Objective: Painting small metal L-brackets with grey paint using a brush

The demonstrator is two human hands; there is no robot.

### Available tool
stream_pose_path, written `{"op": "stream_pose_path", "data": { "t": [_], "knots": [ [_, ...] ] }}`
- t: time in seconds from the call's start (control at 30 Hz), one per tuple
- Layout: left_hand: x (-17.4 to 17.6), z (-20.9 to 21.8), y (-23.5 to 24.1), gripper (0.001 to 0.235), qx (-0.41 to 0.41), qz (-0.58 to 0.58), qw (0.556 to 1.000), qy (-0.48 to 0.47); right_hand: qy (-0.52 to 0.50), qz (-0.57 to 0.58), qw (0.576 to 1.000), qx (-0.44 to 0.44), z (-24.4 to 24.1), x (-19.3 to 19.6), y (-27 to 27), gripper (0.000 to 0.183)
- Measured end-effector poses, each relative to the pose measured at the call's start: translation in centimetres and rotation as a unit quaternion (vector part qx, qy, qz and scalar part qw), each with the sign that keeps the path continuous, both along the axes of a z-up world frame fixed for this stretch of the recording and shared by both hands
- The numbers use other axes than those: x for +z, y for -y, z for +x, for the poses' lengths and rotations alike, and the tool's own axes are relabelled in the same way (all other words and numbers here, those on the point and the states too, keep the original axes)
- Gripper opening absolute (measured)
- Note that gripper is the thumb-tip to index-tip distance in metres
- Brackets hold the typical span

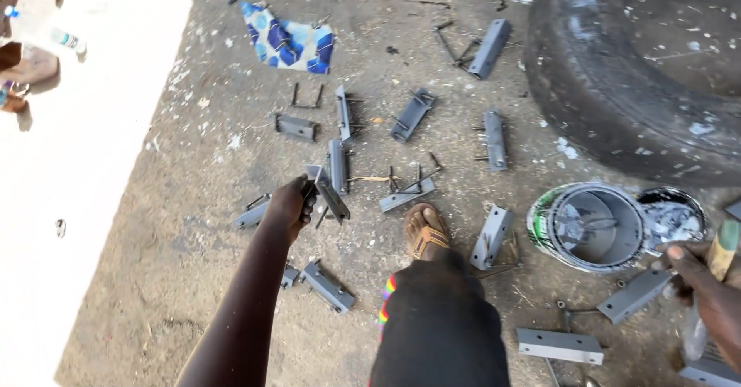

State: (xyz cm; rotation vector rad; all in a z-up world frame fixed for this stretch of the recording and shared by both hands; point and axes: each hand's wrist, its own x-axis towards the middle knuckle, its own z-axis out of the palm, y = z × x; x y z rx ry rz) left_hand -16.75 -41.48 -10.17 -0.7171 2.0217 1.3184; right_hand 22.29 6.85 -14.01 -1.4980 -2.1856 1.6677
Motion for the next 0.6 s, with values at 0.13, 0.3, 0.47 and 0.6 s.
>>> {"op": "stream_pose_path", "data": {
  "t": [0.13, 0.3, 0.47, 0.6],
  "knots": [
    [-3.3, 0.8, 4.8, 0.035, 0.155, 0.129, 0.979, 0.022, -0.058, -0.045, 0.997, -0.015, -2.8, 1.4, 4.7, 0.034],
    [-6.9, 2.3, 7.5, 0.034, 0.232, 0.183, 0.955, 0.021, 0.022, -0.113, 0.993, -0.005, -8.3, 6.2, 10.3, 0.037],
    [-9.5, 4.4, 7.0, 0.037, 0.207, 0.171, 0.962, 0.056, 0.083, -0.087, 0.993, 0.010, -10.5, 10.0, 12.8, 0.038],
    [-15.4, 6.6, 6.4, 0.031, 0.284, 0.248, 0.925, 0.041, 0.127, -0.043, 0.991, 0.027, -9.4, 8.6, 12.0, 0.044]
  ]
}}
